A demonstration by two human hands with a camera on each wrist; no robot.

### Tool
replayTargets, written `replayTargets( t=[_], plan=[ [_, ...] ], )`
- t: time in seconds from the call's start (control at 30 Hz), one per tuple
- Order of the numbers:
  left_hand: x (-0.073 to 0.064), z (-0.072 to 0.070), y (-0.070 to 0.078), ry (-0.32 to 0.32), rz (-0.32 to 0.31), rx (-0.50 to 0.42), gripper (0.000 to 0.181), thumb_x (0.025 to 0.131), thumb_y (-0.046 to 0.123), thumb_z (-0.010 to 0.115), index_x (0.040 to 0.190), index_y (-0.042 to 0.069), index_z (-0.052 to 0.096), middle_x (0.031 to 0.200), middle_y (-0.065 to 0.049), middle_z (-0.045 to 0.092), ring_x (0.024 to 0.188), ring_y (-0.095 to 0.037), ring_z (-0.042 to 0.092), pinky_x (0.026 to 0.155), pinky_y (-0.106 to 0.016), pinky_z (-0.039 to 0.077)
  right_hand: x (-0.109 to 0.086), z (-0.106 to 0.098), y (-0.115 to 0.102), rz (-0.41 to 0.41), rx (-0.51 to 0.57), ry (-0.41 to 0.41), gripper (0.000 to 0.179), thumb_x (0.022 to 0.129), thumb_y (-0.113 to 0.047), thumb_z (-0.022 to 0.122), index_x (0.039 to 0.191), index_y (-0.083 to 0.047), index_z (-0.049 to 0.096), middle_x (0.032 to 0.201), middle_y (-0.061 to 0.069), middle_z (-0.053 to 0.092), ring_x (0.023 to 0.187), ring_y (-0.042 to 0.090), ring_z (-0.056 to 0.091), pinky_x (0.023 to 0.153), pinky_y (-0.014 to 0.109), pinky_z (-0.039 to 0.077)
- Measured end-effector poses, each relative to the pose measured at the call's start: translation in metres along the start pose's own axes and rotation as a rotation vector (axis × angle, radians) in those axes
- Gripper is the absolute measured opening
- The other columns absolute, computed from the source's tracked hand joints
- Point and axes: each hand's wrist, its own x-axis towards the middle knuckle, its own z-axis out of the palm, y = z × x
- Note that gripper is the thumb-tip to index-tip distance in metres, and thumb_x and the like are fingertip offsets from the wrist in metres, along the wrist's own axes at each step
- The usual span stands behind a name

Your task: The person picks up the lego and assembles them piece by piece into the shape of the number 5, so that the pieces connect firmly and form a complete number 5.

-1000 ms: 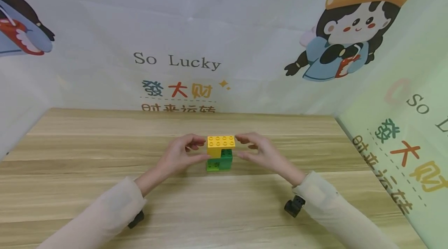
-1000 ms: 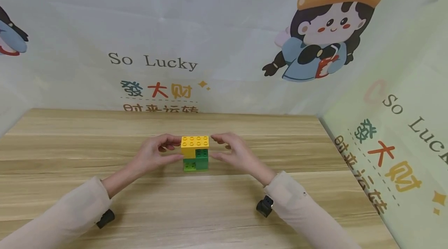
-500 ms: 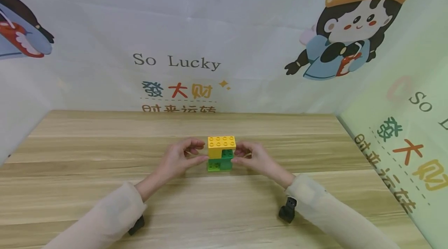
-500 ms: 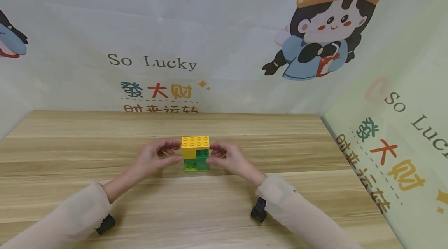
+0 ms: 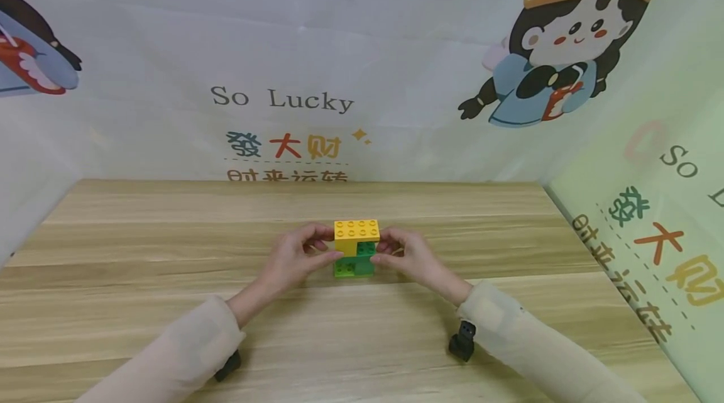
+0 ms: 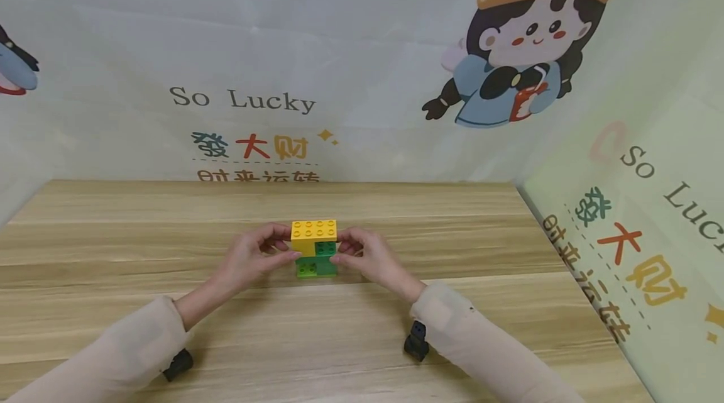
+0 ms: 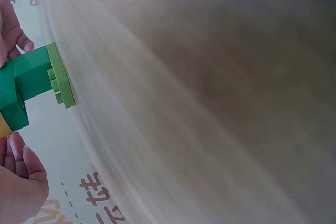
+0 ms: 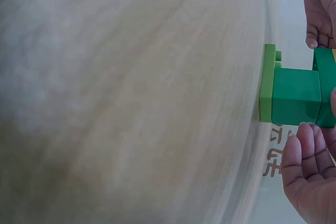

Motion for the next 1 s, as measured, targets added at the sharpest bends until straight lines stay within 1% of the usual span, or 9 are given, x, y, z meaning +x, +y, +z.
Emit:
replayTargets(
  t=[0.23,0.47,0.7,0.83,1.0],
  plan=[
    [-0.0006,0.0006,0.0011,0.004,0.003,0.005,0.032,0.078,0.013,0.076,0.106,0.002,0.065,0.105,-0.01,0.069,0.084,-0.016,0.061,0.071,-0.023,0.052,-0.0015,0.0025,0.0006,0.009,0.01,0.0,0.029,0.086,-0.006,0.066,0.111,0.007,0.059,0.092,0.015,0.064,0.083,0.016,0.059,0.072,0.023,0.052],
    [-0.0004,0.0012,0.0005,0.01,0.019,0.014,0.03,0.078,0.013,0.076,0.104,0.001,0.065,0.103,-0.011,0.069,0.082,-0.015,0.062,0.071,-0.023,0.052,-0.0037,0.0036,-0.0009,0.0,-0.005,0.005,0.029,0.088,-0.008,0.065,0.112,0.005,0.059,0.088,0.013,0.064,0.077,0.012,0.057,0.066,0.022,0.05],
    [0.0003,0.0025,-0.0009,0.011,0.028,-0.002,0.03,0.078,0.011,0.076,0.104,0.001,0.065,0.103,-0.011,0.069,0.082,-0.016,0.062,0.07,-0.023,0.052,-0.0037,0.0028,-0.0019,0.003,-0.024,0.005,0.03,0.088,-0.009,0.065,0.114,0.004,0.058,0.087,0.01,0.064,0.075,0.01,0.056,0.063,0.021,0.049],
    [0.0009,0.0033,-0.0016,0.013,0.01,-0.009,0.03,0.079,0.012,0.075,0.105,0.0,0.065,0.103,-0.012,0.069,0.081,-0.016,0.061,0.069,-0.022,0.052,-0.003,0.0025,-0.0022,0.025,-0.026,0.002,0.03,0.089,-0.01,0.064,0.115,0.004,0.059,0.089,0.01,0.064,0.076,0.011,0.056,0.064,0.021,0.049],
    [0.0038,0.0036,-0.0015,0.006,-0.037,-0.033,0.031,0.081,0.013,0.073,0.107,0.0,0.064,0.104,-0.012,0.068,0.082,-0.017,0.061,0.068,-0.021,0.052,-0.0011,0.0028,-0.0025,0.042,-0.021,0.006,0.031,0.09,-0.012,0.063,0.115,0.006,0.058,0.091,0.013,0.065,0.077,0.012,0.057,0.065,0.021,0.049]
  ],
)
